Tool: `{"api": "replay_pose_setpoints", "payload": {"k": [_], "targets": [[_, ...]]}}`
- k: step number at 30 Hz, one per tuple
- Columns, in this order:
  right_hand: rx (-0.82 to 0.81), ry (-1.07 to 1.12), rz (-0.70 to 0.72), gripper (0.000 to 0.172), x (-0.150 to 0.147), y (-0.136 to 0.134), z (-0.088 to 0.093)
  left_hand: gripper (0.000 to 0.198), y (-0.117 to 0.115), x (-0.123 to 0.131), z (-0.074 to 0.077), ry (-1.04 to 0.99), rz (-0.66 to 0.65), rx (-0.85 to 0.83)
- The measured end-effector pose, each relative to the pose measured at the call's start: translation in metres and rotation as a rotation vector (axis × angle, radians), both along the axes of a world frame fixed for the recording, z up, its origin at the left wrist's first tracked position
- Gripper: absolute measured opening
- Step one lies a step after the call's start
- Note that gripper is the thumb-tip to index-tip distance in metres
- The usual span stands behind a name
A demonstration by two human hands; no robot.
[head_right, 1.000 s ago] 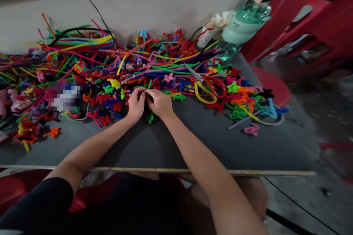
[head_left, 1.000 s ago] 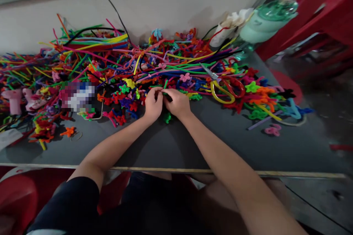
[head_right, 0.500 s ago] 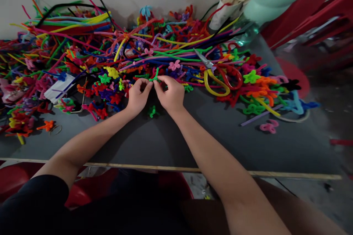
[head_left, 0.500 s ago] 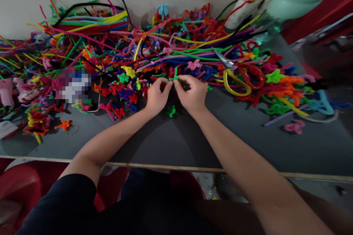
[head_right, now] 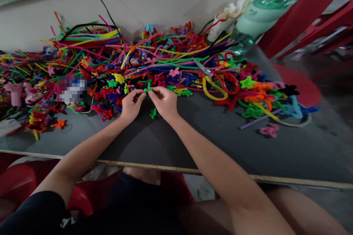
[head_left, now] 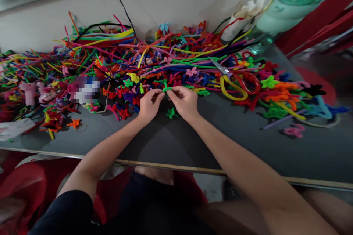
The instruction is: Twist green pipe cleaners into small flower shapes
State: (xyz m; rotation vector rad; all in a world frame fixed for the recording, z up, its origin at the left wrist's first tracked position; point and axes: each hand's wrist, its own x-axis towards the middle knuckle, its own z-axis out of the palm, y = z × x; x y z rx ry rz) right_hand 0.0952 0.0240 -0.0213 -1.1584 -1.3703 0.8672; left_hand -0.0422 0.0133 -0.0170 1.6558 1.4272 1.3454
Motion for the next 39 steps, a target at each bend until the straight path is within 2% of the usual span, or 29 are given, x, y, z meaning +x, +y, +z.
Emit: {"api": "replay_pose_setpoints", "payload": {"k": [5, 12, 15, 21, 26, 35, 39], "targets": [[-0.07, 0.038, 0.072, 0.026, -0.004, 0.001, -0.002, 0.013, 0.007, -0.012, 0.0, 0.006, -0.006, -0.03], [-0.031, -0.136, 0.038, 0.024, 0.0, 0.004, 0.001, 0.014, 0.02, -0.011, -0.001, -0.027, -0.054, -0.084], [-0.027, -0.065, 0.072, 0.031, -0.001, 0.004, -0.001, 0.015, 0.018, -0.01, 0.0, 0.007, -0.067, -0.062], [-0.077, 0.083, 0.056, 0.027, -0.002, 0.007, -0.003, 0.016, 0.016, -0.008, -0.001, 0.114, -0.087, -0.036], [-0.103, 0.112, 0.058, 0.026, -0.001, 0.008, -0.001, 0.016, 0.016, -0.008, -0.001, 0.132, -0.096, -0.045], [-0.123, 0.111, 0.119, 0.029, 0.002, 0.01, -0.004, 0.022, 0.02, -0.013, -0.003, 0.055, -0.221, -0.003], [-0.143, 0.128, 0.142, 0.03, 0.004, 0.01, -0.003, 0.024, 0.023, -0.014, -0.01, -0.05, -0.289, -0.067]]}}
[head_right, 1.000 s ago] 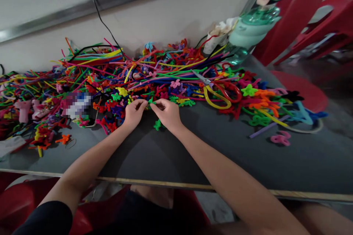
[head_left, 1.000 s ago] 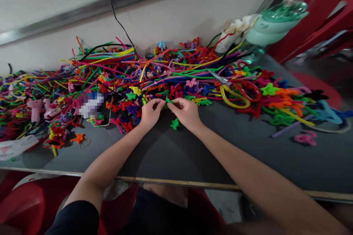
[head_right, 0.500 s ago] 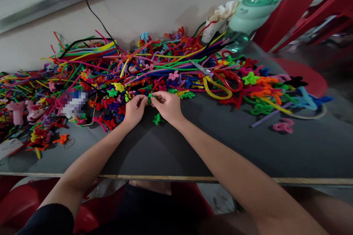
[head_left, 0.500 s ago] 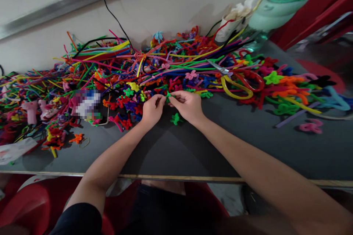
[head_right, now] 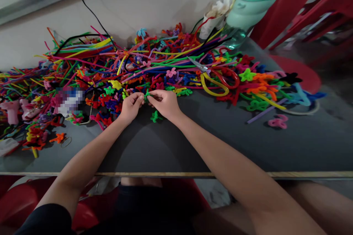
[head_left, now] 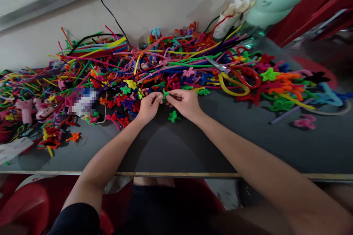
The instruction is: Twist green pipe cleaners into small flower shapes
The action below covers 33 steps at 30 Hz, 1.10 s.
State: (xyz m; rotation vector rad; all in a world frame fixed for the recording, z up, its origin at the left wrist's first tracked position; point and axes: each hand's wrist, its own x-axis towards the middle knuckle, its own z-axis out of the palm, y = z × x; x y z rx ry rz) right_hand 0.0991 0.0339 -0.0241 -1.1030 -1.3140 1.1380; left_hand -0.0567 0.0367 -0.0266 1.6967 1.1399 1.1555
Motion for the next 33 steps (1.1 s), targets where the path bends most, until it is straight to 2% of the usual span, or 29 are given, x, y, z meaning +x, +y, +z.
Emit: {"api": "replay_pose_setpoints", "payload": {"k": [7, 13, 18, 21, 24, 30, 33], "targets": [[-0.09, 0.042, 0.052, 0.034, 0.0042, 0.0045, 0.001, 0.029, 0.0053, -0.0023, -0.0004, -0.116, -0.095, -0.133], [-0.121, 0.064, 0.115, 0.036, 0.0047, 0.0049, 0.0035, 0.039, 0.0033, -0.001, 0.0021, -0.133, -0.047, -0.166], [-0.132, 0.098, 0.058, 0.031, 0.0015, 0.0036, 0.0019, 0.041, 0.0014, -0.0007, 0.0047, -0.197, 0.051, -0.137], [-0.123, 0.101, 0.05, 0.03, 0.0006, 0.0027, 0.0016, 0.04, -0.0005, -0.0015, 0.0058, -0.169, 0.015, -0.101], [-0.122, 0.113, 0.071, 0.036, 0.0014, 0.0029, 0.0017, 0.035, -0.0014, -0.0014, 0.0046, -0.114, -0.032, -0.063], [-0.121, 0.149, 0.119, 0.042, 0.0065, 0.0032, 0.0011, 0.028, -0.0007, -0.0006, 0.002, -0.115, 0.05, -0.135], [-0.118, 0.129, 0.113, 0.042, 0.0071, 0.001, 0.0009, 0.028, -0.0018, -0.0001, 0.0031, -0.131, 0.047, -0.14]]}}
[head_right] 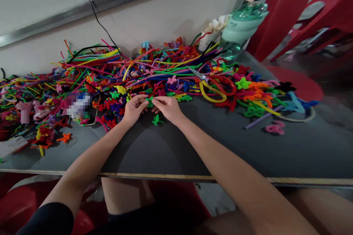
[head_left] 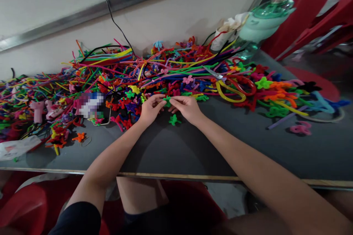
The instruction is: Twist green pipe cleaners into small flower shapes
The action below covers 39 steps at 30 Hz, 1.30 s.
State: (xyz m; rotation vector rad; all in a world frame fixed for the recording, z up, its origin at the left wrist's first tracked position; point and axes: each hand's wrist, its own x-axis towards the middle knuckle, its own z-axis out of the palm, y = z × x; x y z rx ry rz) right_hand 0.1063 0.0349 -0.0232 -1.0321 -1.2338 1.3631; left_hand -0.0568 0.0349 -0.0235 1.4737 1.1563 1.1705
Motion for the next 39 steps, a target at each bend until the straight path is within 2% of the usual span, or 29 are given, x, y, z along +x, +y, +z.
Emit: {"api": "replay_pose_setpoints", "payload": {"k": [6, 10, 16, 22, 29, 33, 35, 39], "targets": [[0.016, -0.049, 0.037, 0.035, -0.001, -0.002, -0.001, 0.019, -0.002, 0.004, 0.002, 0.02, 0.056, 0.063], [-0.009, -0.047, 0.02, 0.032, -0.002, 0.0, -0.001, 0.019, -0.004, 0.006, 0.002, 0.097, 0.027, 0.149], [-0.011, -0.055, 0.018, 0.027, -0.002, -0.001, -0.001, 0.02, -0.006, 0.004, 0.002, 0.118, 0.03, 0.173], [-0.049, -0.069, 0.121, 0.03, 0.001, 0.002, 0.001, 0.022, -0.004, 0.002, 0.005, 0.176, -0.006, 0.189], [-0.078, -0.048, 0.163, 0.028, 0.004, 0.002, 0.01, 0.018, -0.003, 0.003, 0.002, 0.164, -0.025, 0.193], [-0.097, -0.031, 0.175, 0.034, 0.004, -0.002, 0.015, 0.018, -0.003, 0.002, 0.003, 0.2, -0.046, 0.209], [-0.091, -0.033, 0.142, 0.037, 0.003, -0.005, 0.016, 0.016, -0.004, 0.0, 0.005, 0.279, -0.059, 0.267], [-0.101, -0.047, 0.087, 0.038, 0.001, -0.008, 0.014, 0.015, -0.006, -0.006, 0.009, 0.47, -0.042, 0.506]]}}
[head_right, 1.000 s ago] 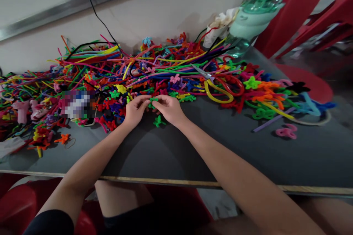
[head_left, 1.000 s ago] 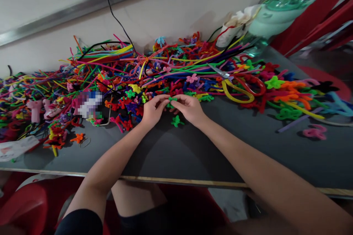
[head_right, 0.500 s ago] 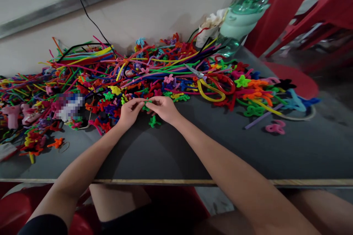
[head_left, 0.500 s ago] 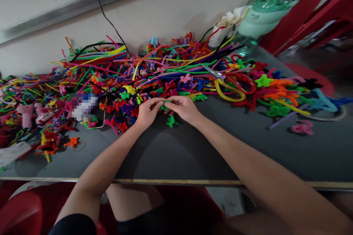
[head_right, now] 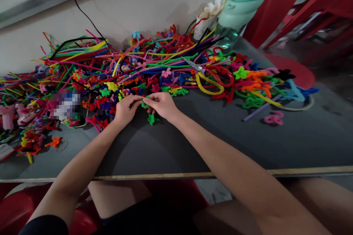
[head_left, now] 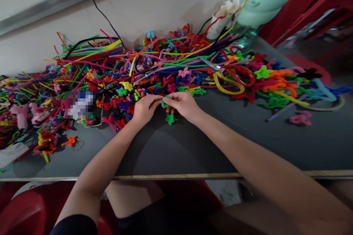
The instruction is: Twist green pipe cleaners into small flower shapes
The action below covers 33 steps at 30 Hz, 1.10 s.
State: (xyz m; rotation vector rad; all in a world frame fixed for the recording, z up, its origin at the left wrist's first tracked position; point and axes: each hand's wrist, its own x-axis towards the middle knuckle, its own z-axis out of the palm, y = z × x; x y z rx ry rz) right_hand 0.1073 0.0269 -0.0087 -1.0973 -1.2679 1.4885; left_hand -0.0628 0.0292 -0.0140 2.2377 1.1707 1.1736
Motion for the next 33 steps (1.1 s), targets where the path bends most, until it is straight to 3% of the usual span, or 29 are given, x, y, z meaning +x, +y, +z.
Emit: {"api": "replay_pose_setpoints", "payload": {"k": [7, 13, 18, 23, 26, 33], "targets": [[0.009, 0.087, -0.022, 0.037, -0.005, 0.001, 0.0, 0.014, -0.003, 0.001, -0.003, -0.014, 0.093, 0.252], [-0.013, 0.11, -0.027, 0.039, -0.008, 0.0, -0.001, 0.009, 0.0, 0.001, -0.005, -0.051, 0.078, 0.388], [-0.026, 0.115, -0.09, 0.04, -0.011, -0.001, -0.002, 0.011, 0.001, 0.002, -0.003, -0.049, 0.081, 0.355], [-0.005, 0.213, -0.087, 0.039, -0.007, 0.002, -0.002, 0.015, 0.003, 0.001, -0.007, -0.143, 0.143, 0.221], [0.056, 0.174, -0.111, 0.035, -0.005, 0.004, -0.004, 0.019, 0.005, 0.0, -0.01, -0.18, 0.176, 0.158], [0.21, 0.088, -0.195, 0.03, -0.004, 0.005, -0.007, 0.032, -0.001, 0.002, -0.008, -0.154, 0.116, 0.106]]}}
